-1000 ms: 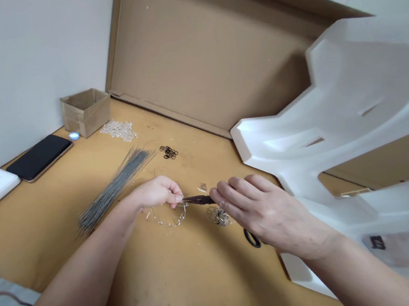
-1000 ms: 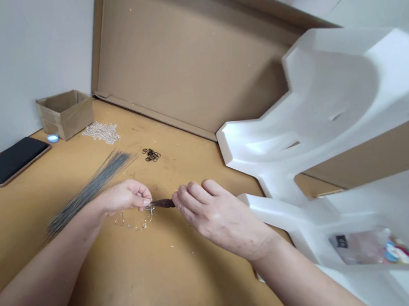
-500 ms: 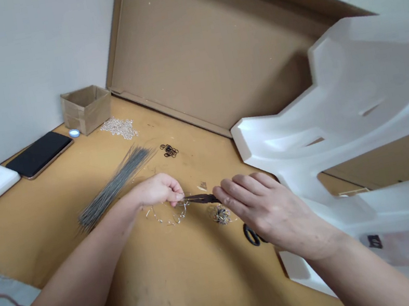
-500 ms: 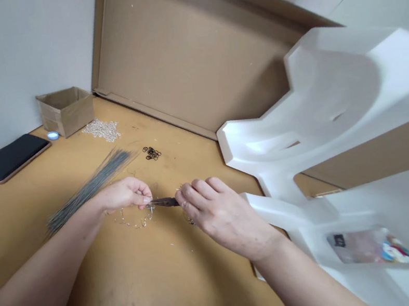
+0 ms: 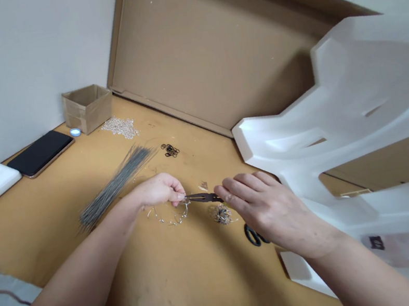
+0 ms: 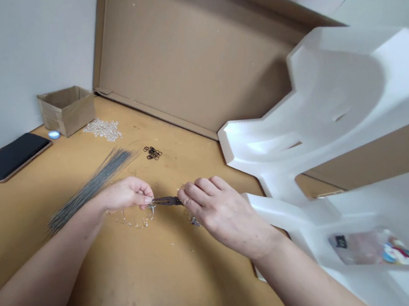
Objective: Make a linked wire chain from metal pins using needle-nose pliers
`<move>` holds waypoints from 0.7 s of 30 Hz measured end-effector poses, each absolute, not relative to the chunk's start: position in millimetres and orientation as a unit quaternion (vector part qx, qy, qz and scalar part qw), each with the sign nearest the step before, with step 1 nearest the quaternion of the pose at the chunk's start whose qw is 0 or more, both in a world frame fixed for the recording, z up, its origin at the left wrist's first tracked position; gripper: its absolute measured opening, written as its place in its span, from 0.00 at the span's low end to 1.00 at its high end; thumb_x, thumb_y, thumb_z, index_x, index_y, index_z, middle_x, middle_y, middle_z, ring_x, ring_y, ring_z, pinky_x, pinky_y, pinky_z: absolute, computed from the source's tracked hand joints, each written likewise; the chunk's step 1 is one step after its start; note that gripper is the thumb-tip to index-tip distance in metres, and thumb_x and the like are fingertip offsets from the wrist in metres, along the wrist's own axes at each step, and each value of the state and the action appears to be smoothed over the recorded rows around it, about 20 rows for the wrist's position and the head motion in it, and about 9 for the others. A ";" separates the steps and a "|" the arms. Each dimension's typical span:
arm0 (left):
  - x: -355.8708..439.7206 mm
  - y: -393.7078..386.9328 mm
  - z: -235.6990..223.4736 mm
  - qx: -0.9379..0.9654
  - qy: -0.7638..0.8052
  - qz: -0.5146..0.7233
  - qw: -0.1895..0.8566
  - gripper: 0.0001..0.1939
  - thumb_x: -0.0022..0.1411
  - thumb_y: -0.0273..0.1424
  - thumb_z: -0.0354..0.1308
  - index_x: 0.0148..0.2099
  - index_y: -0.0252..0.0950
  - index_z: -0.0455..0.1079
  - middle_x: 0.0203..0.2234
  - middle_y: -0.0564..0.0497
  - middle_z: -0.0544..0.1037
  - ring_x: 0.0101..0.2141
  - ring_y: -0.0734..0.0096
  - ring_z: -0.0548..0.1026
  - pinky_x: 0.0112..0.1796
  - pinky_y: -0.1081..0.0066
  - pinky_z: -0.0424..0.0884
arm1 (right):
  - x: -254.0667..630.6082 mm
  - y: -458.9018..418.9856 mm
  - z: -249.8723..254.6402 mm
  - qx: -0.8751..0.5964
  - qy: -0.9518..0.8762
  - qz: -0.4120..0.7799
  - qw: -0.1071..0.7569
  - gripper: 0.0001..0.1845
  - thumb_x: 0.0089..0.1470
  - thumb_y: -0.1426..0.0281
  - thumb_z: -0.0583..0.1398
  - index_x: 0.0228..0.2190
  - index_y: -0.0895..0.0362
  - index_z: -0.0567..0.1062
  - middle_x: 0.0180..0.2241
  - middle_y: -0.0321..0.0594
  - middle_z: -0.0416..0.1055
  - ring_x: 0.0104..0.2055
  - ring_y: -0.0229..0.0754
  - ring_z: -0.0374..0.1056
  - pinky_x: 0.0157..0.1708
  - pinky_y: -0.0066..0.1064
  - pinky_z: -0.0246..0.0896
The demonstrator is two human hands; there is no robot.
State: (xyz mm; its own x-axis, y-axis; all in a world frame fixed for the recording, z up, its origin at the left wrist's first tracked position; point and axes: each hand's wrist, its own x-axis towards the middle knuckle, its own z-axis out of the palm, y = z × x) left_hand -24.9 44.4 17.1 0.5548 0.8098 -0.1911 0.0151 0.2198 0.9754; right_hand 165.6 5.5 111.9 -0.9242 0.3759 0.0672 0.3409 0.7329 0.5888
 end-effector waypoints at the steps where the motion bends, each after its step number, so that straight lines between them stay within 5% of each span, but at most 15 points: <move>1: -24.8 44.3 16.9 0.555 0.372 0.291 0.685 0.07 0.46 0.20 0.54 0.20 0.32 0.65 0.10 0.60 0.67 0.17 0.82 0.64 0.28 0.76 0.60 | 165.4 5.6 111.9 0.194 0.930 0.310 0.030 0.15 0.58 0.78 0.47 0.36 0.64 0.72 0.30 0.45 0.72 0.31 0.42 0.60 0.29 0.32 0.55; 21: -18.8 43.7 13.2 0.543 0.396 0.324 0.665 0.07 0.49 0.21 0.53 0.20 0.33 0.63 0.11 0.59 0.66 0.17 0.81 0.63 0.27 0.76 0.60 | 168.8 10.3 112.0 0.207 0.932 0.297 0.027 0.15 0.55 0.80 0.47 0.35 0.62 0.72 0.28 0.44 0.70 0.30 0.41 0.59 0.28 0.31 0.56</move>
